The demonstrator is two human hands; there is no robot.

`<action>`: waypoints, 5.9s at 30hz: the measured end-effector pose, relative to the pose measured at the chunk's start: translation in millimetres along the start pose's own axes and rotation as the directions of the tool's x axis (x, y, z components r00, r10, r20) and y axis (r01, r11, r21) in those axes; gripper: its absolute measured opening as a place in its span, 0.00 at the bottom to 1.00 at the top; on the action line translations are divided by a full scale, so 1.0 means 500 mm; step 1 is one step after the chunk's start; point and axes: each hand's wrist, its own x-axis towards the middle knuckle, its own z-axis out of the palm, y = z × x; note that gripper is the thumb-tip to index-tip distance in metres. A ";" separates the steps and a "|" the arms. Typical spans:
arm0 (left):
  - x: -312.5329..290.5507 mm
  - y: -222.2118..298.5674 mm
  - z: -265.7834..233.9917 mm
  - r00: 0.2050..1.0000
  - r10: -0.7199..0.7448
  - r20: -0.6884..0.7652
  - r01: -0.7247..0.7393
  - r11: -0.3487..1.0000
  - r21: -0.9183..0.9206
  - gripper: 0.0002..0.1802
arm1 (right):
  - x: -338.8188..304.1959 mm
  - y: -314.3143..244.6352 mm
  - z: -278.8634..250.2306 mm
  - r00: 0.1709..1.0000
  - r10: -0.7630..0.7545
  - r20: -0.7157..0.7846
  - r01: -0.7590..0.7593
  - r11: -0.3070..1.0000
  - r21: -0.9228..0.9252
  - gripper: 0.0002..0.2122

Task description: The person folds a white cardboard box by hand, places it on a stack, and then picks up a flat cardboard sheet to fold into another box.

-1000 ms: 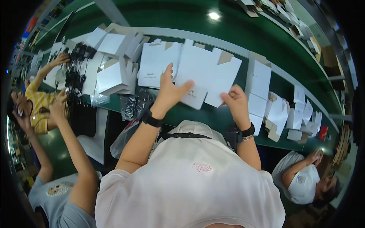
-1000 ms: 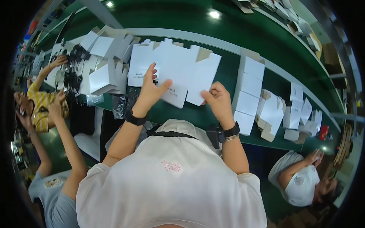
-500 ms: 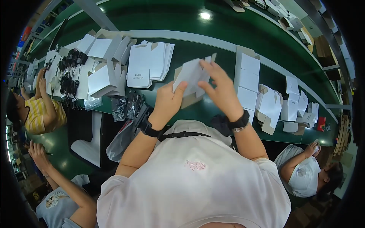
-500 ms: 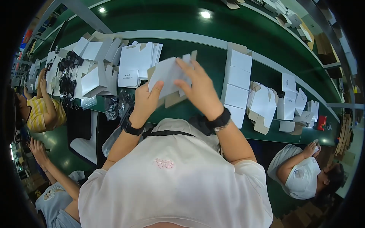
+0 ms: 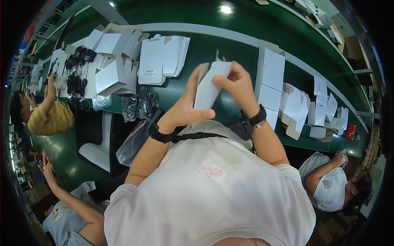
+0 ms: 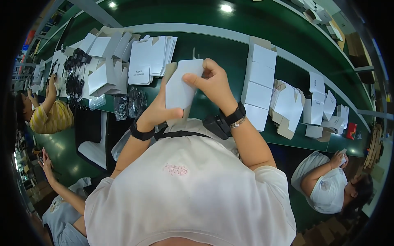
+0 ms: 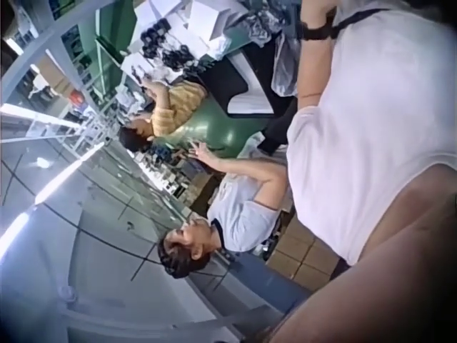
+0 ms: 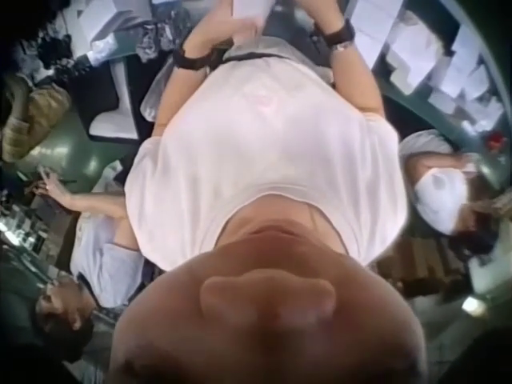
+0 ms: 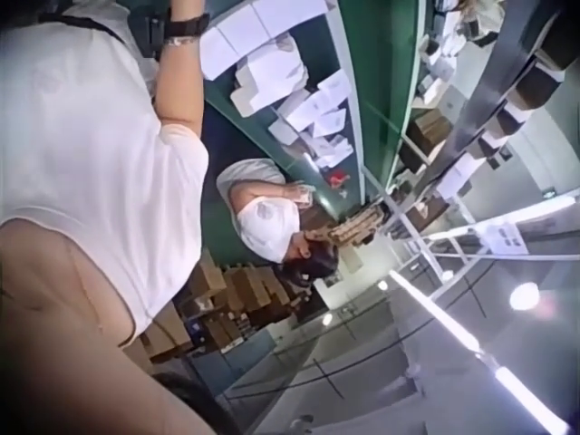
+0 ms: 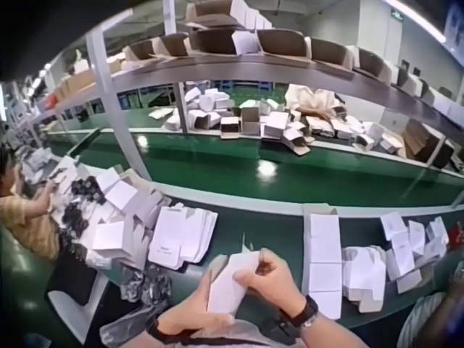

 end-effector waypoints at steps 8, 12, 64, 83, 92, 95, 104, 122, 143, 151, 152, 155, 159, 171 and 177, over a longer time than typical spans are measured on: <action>-0.007 -0.032 -0.027 0.999 0.028 0.035 -0.025 0.996 -0.084 0.82 | -0.024 0.000 0.023 0.980 -0.199 0.018 0.198 0.980 0.032 0.10; -0.016 0.024 -0.011 0.995 -0.003 0.095 -0.015 0.982 0.190 0.85 | -0.033 0.000 0.044 0.976 -0.208 0.067 0.194 0.966 0.169 0.14; -0.035 0.006 -0.070 0.684 0.301 -0.665 0.253 0.757 0.603 0.18 | -0.049 0.007 0.023 0.991 0.130 -0.033 -0.122 0.977 0.174 0.16; -0.055 0.080 -0.004 0.868 0.320 -0.380 -0.227 0.936 0.269 0.43 | -0.040 -0.022 0.013 0.951 -0.295 0.091 0.307 0.935 -0.179 0.36; -0.051 0.097 -0.012 0.922 0.275 -0.274 -0.224 0.953 0.204 0.44 | -0.048 -0.044 0.029 0.969 -0.245 0.009 0.243 0.964 0.109 0.33; -0.054 0.060 -0.009 0.913 0.059 -0.404 -0.082 0.996 -0.040 0.44 | -0.043 -0.027 0.023 0.983 -0.184 0.000 0.182 0.972 0.151 0.29; -0.028 -0.047 -0.020 0.876 0.075 -0.476 -0.120 0.991 -0.065 0.37 | -0.024 0.031 0.007 0.998 -0.049 -0.032 0.050 0.997 0.051 0.17; -0.026 -0.089 -0.021 0.832 -0.191 -0.520 -0.054 0.906 -0.419 0.26 | -0.031 0.089 0.030 0.996 -0.057 -0.071 0.072 0.969 0.235 0.12; -0.018 -0.101 -0.021 0.784 -0.425 -0.453 0.086 0.796 -0.599 0.12 | -0.036 0.116 0.011 0.972 0.183 -0.148 -0.185 0.983 0.003 0.10; -0.026 -0.122 -0.027 0.854 -0.233 -0.466 0.209 0.973 -0.103 0.17 | -0.037 0.133 -0.015 0.994 0.090 0.066 -0.066 0.952 -0.299 0.15; -0.025 -0.113 -0.023 0.886 -0.062 -0.460 0.169 0.966 0.196 0.18 | -0.038 0.125 -0.017 0.994 0.092 0.062 -0.070 0.952 -0.298 0.15; -0.027 -0.097 -0.015 0.875 -0.114 -0.471 0.187 0.976 0.112 0.17 | -0.044 0.100 -0.016 0.927 0.328 0.181 -0.276 0.924 -0.263 0.16; -0.029 -0.104 -0.010 0.851 -0.108 -0.513 0.157 0.986 0.052 0.17 | -0.049 0.107 -0.011 0.964 0.213 0.157 -0.187 0.969 -0.161 0.16; -0.025 -0.030 0.016 0.786 -0.126 -0.606 0.237 0.966 0.106 0.16 | -0.064 0.066 0.027 0.989 0.146 -0.026 -0.149 0.973 -0.179 0.15; -0.023 -0.008 0.022 0.739 -0.381 -0.556 0.107 0.881 -0.461 0.10 | -0.067 0.028 0.042 1.000 0.005 0.005 -0.003 0.964 -0.267 0.13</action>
